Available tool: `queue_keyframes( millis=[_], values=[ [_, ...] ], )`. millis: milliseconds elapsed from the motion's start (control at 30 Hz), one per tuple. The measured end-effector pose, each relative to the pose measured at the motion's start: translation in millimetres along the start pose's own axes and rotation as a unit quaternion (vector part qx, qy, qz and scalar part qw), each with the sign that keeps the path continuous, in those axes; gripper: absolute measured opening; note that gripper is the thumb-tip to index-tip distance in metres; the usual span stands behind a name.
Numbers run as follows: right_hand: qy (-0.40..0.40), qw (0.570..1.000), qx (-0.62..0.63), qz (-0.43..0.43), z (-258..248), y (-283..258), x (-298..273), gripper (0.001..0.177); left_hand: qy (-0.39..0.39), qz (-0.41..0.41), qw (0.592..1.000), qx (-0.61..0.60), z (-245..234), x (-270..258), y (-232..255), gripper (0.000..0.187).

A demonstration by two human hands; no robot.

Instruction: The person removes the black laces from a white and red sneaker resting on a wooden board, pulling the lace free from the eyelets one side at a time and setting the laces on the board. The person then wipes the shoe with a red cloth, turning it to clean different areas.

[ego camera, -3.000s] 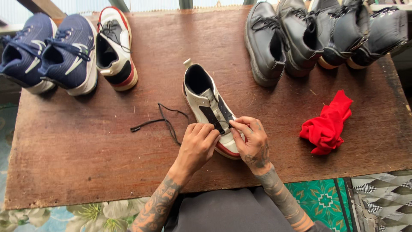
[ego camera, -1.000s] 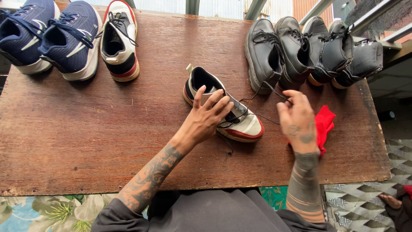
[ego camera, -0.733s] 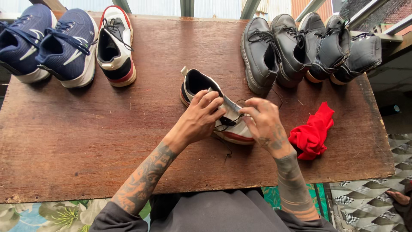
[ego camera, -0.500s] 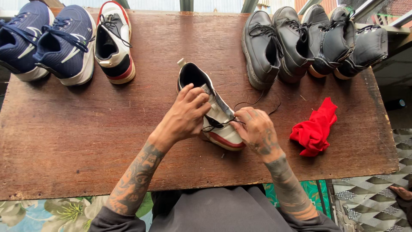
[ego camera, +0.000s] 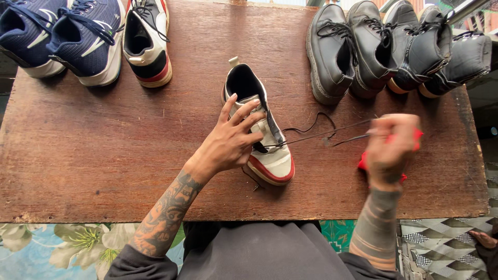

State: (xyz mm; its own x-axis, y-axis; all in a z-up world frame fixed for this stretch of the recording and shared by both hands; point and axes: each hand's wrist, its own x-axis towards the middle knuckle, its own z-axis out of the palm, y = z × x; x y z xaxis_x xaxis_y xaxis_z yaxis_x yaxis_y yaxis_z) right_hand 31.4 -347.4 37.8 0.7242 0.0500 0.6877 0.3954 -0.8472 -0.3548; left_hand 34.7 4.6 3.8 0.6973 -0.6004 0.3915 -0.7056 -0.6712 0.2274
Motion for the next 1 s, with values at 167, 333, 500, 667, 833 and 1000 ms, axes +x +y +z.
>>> queue_keyframes(
  millis=[167,333,500,667,833,1000],
  values=[
    [0.191,0.967,0.105,0.131,-30,39,12,0.018,-0.011,0.003,1.0,-0.001,-5,5,0,0.019],
    [-0.085,0.993,-0.036,0.07,0,1,-3,0.015,-0.009,-0.019,1.0,-0.022,-6,4,5,0.023],
    [-0.19,0.978,0.036,-0.078,37,-64,-18,0.024,0.002,-0.015,0.998,-0.062,-12,-1,10,0.033],
    [-0.23,0.964,0.077,-0.109,54,-91,-24,0.022,-0.016,-0.006,0.999,-0.031,-14,-3,9,0.027],
    [-0.23,0.966,0.074,-0.094,61,-91,-24,0.017,-0.04,0.005,0.998,-0.05,-16,-2,3,0.026],
    [-0.228,0.966,0.122,-0.025,62,-90,-28,0.013,-0.045,0.007,0.998,-0.05,-15,1,1,0.027]
  ],
)
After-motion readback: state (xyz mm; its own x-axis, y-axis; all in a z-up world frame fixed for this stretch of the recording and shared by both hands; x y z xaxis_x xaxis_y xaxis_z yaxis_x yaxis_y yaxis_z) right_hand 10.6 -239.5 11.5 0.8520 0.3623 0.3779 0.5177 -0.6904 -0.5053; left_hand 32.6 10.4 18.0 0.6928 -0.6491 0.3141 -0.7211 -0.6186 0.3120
